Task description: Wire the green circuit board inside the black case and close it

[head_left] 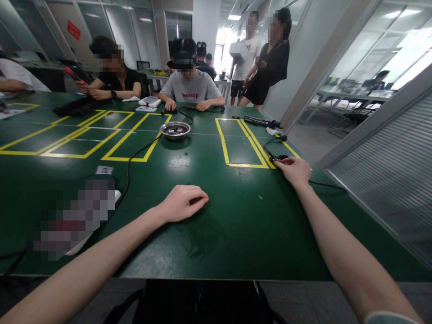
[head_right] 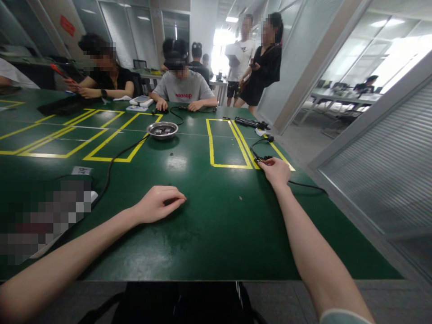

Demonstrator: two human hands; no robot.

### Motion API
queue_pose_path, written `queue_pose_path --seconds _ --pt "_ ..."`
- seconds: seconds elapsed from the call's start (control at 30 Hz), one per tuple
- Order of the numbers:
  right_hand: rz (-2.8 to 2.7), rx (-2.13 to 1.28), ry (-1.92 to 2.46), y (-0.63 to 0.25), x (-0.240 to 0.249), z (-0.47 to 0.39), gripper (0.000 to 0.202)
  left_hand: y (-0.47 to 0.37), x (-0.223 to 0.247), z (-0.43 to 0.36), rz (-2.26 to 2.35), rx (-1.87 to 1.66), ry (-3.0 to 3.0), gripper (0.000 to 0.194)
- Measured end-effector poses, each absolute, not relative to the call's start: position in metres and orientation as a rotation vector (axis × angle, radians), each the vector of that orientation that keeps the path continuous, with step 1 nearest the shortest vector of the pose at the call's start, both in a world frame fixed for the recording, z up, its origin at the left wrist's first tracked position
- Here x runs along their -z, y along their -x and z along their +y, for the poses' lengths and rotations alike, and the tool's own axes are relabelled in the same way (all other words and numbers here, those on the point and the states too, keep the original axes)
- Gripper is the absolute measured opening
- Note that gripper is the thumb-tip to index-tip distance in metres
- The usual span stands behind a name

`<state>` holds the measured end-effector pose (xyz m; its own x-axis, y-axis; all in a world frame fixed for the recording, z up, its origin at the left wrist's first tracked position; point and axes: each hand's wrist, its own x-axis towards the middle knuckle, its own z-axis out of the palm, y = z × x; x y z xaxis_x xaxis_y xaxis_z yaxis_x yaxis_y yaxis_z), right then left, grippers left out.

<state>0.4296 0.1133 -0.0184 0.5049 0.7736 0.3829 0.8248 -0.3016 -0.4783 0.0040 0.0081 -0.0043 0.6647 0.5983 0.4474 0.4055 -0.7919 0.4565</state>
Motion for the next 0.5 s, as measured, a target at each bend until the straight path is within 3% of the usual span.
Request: queue_pose_path --seconds 0.27,0.5 --pt "-1.114 -0.135 2.017 -0.441 0.025 0.118 0.033 -0.005 0.001 0.008 0.792 -0.878 -2.572 0.019" --pt "-1.094 -0.129 1.9 -0.449 0.035 0.122 0.046 -0.004 0.003 0.007 0.798 -0.887 -2.564 0.02"
